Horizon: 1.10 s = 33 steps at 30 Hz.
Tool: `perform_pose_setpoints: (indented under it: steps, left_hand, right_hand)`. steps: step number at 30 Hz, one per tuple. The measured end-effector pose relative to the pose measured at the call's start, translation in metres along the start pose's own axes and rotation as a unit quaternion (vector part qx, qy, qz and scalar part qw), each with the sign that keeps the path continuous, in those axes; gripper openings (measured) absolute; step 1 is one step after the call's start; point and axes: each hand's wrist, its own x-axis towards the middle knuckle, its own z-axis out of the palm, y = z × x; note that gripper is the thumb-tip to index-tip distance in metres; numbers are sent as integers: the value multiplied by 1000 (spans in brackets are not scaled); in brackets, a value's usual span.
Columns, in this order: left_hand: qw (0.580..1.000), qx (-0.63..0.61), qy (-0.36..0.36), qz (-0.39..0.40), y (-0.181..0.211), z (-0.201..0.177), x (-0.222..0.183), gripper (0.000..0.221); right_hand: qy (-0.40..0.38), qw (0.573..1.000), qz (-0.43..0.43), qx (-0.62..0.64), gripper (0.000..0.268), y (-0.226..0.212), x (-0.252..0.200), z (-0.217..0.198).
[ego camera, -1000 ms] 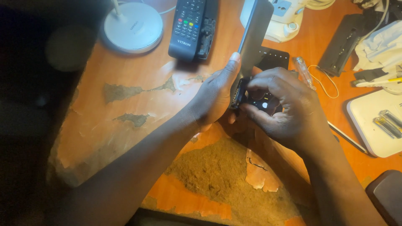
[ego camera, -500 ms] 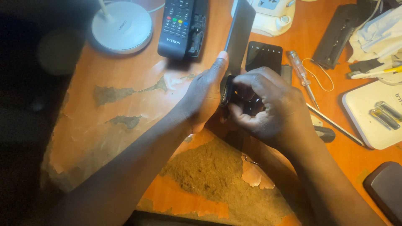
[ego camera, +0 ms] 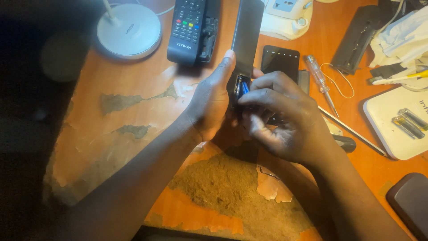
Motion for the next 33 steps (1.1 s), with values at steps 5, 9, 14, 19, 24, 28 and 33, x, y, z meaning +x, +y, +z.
perform_pose_setpoints:
  steps: [5, 9, 14, 19, 24, 28, 33]
  left_hand:
    - [982, 171, 53, 55, 9, 9, -7, 66]
    - [984, 159, 51, 55, 11, 8, -7, 67]
    - [988, 135, 26, 75, 10, 9, -8, 66]
    - [987, 146, 22, 67, 13, 12, -12, 67]
    - [993, 102, -25, 51, 9, 4, -8, 72]
    - [996, 55, -43, 48, 7, -2, -3, 75]
    - [996, 68, -46, 47, 9, 1, -6, 71]
  right_hand:
    - [82, 995, 58, 11, 16, 5, 1, 4]
    - [108, 946, 238, 192, 16, 18, -7, 2]
    - [121, 867, 321, 362, 17, 28, -9, -1]
    - [105, 864, 309, 384, 14, 22, -8, -3]
    - [153, 815, 311, 464, 51, 20, -2, -7]
    - [159, 751, 291, 572, 61, 29, -5, -13]
    - [148, 774, 300, 537, 17, 26, -6, -10]
